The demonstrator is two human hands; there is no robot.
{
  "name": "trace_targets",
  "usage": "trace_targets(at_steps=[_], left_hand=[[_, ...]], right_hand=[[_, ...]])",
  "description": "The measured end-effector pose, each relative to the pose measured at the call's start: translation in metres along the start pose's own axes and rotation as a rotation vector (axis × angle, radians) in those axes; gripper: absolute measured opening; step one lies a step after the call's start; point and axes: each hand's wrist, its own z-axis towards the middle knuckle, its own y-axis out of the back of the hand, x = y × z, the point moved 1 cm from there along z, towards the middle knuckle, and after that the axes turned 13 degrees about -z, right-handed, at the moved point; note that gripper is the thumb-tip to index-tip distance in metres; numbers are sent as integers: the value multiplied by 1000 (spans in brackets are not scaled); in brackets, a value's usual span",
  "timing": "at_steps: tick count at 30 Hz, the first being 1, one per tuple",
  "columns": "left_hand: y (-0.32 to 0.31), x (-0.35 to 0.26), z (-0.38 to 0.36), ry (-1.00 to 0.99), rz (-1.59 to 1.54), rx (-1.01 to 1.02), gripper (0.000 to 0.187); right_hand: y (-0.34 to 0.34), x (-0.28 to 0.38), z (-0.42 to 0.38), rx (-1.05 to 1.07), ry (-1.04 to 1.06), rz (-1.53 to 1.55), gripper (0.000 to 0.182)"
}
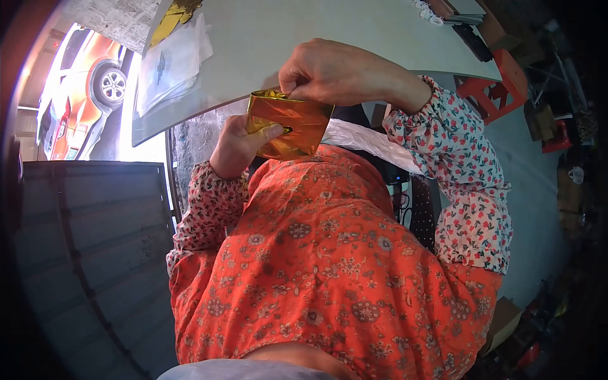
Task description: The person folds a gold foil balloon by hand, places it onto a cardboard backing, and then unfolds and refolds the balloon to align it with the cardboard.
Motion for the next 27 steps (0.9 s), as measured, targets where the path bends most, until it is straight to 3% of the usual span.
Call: trace_targets(at_steps=[3, 9, 12, 18, 24, 27], left_hand=[[-1, 1, 1, -18, -21, 8, 22], [0, 0, 3, 39, -115, -7, 23], [1, 1, 4, 45, -139, -7, 23], [0, -1, 5, 42, -79, 1, 22], [-3, 0, 5, 41, -3, 10, 22], [-4, 1, 6, 45, -17, 14, 22]], right_hand=[[7, 4, 1, 148, -66, -52, 10], [8, 3, -2, 152, -236, 324, 8], [-3, -10, -3, 72, -136, 362, 17], [-6, -6, 1, 61, -172, 263, 25], [-3, 1, 2, 79, -220, 208, 23], [-11, -6, 2, -35, -128, 250, 22]])
